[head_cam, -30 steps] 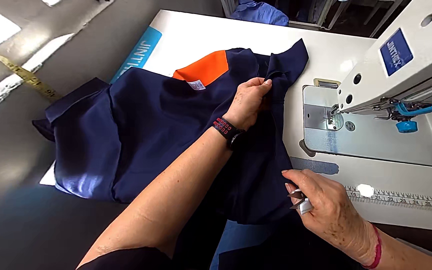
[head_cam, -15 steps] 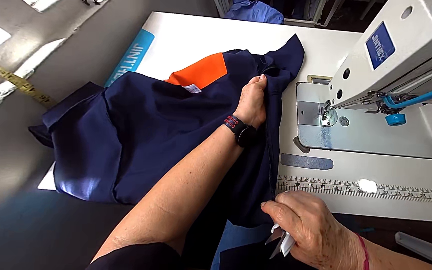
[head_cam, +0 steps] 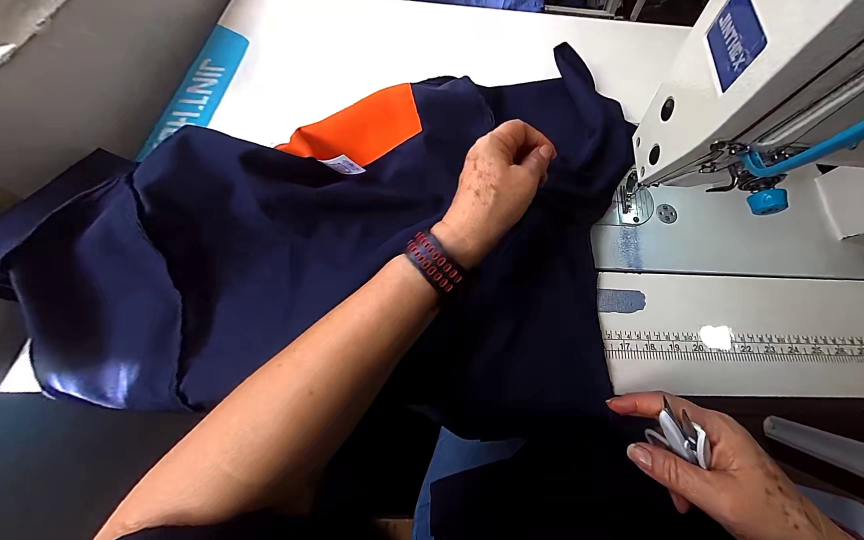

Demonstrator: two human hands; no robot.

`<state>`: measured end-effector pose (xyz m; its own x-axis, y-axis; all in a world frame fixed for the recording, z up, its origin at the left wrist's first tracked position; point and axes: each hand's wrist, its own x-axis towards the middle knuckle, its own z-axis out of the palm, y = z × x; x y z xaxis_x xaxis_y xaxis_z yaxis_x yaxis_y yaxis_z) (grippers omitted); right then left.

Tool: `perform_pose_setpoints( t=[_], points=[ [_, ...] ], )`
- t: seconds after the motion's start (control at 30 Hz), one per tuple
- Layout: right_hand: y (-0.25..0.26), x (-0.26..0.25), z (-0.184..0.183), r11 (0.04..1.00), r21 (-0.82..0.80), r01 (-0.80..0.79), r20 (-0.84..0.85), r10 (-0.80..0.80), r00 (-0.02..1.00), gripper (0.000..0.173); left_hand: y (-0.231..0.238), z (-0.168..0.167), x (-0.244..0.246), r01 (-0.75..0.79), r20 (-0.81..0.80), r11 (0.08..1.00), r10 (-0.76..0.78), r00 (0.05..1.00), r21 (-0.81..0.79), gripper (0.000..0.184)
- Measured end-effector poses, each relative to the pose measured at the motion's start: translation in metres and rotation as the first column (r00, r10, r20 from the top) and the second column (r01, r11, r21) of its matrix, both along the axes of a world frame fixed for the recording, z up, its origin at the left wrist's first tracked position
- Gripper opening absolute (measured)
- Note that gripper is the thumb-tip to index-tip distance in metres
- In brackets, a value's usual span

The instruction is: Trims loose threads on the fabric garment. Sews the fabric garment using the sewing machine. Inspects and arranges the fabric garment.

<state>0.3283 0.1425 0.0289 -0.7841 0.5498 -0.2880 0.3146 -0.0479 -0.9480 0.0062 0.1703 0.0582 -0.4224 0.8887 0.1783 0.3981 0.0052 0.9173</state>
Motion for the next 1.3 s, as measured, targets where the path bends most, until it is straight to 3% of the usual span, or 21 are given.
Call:
perform_pose_setpoints(
  t=[0.1,0.2,0.3,0.4,0.47,0.57,0.67,0.7,0.77,0.83,0.93,1.03,1.17,1.23,1.3],
  points=[
    [0.028,0.023,0.008,0.961,0.275,0.008,0.007,-0.010,1.000,0.024,-0.061,0.003,0.024,0.182,-0.425,0.981,-0.194,0.884,-0.068,0.013],
    [0.050,0.026,0.008,0.862,0.466,0.199,-0.059,-0.194,0.979,0.012,-0.102,-0.025,0.082,0.236,-0.560,0.971,-0.216,0.800,-0.039,0.015],
    [0.055,0.010,0.007,0.828,0.480,0.289,-0.173,-0.234,0.957,0.010,-0.110,-0.046,0.131,0.080,-0.623,0.997,-0.077,0.778,-0.023,0.029],
    [0.048,-0.001,0.007,0.857,0.433,0.278,-0.227,-0.195,0.954,0.012,-0.097,-0.062,0.145,-0.139,-0.732,0.990,0.105,0.674,0.013,0.054],
    [0.044,-0.002,0.006,0.864,0.429,0.262,-0.230,-0.176,0.957,0.011,-0.088,-0.066,0.142,-0.215,-0.769,0.976,0.154,0.621,0.021,0.047],
    [0.042,-0.004,0.001,0.873,0.396,0.285,-0.239,-0.202,0.950,0.011,-0.079,-0.058,0.138,-0.252,-0.778,0.967,0.127,0.615,-0.042,0.023],
    [0.042,-0.014,-0.002,0.911,0.251,0.328,-0.249,-0.267,0.931,0.010,-0.080,-0.049,0.125,-0.183,-0.646,0.982,0.107,0.756,-0.051,0.013],
    [0.042,-0.020,-0.001,0.925,0.164,0.344,-0.247,-0.299,0.922,0.010,-0.083,-0.045,0.119,-0.135,-0.510,0.990,0.097,0.855,-0.038,0.010],
    [0.043,-0.034,-0.001,0.937,0.008,0.350,-0.240,-0.338,0.910,0.007,-0.089,-0.038,0.110,-0.043,-0.043,0.999,0.043,0.998,0.010,0.005],
    [0.042,-0.049,-0.001,0.943,-0.072,0.325,-0.256,-0.333,0.907,0.004,-0.093,-0.032,0.111,-0.030,0.424,0.999,0.009,0.906,0.042,0.004],
    [0.040,-0.068,0.003,0.957,-0.122,0.262,-0.261,-0.286,0.922,0.007,-0.094,-0.027,0.112,-0.019,0.696,1.000,0.029,0.718,-0.022,0.018],
    [0.037,-0.081,0.007,0.958,-0.105,0.268,-0.216,-0.285,0.934,0.011,-0.095,-0.028,0.109,0.050,0.731,0.997,0.013,0.683,-0.064,0.024],
    [0.039,-0.081,0.007,0.959,-0.089,0.270,-0.203,-0.283,0.938,0.006,-0.097,-0.025,0.099,0.099,0.690,0.990,-0.005,0.724,-0.097,0.019],
    [0.044,-0.077,0.007,0.963,-0.056,0.263,-0.211,-0.269,0.940,0.008,-0.099,-0.024,0.089,0.083,0.546,0.993,-0.022,0.838,-0.089,0.015],
    [0.049,-0.074,0.007,0.963,-0.015,0.269,-0.209,-0.266,0.941,0.008,-0.098,-0.026,0.078,0.040,0.194,0.997,-0.025,0.981,-0.069,0.009]
  ],
)
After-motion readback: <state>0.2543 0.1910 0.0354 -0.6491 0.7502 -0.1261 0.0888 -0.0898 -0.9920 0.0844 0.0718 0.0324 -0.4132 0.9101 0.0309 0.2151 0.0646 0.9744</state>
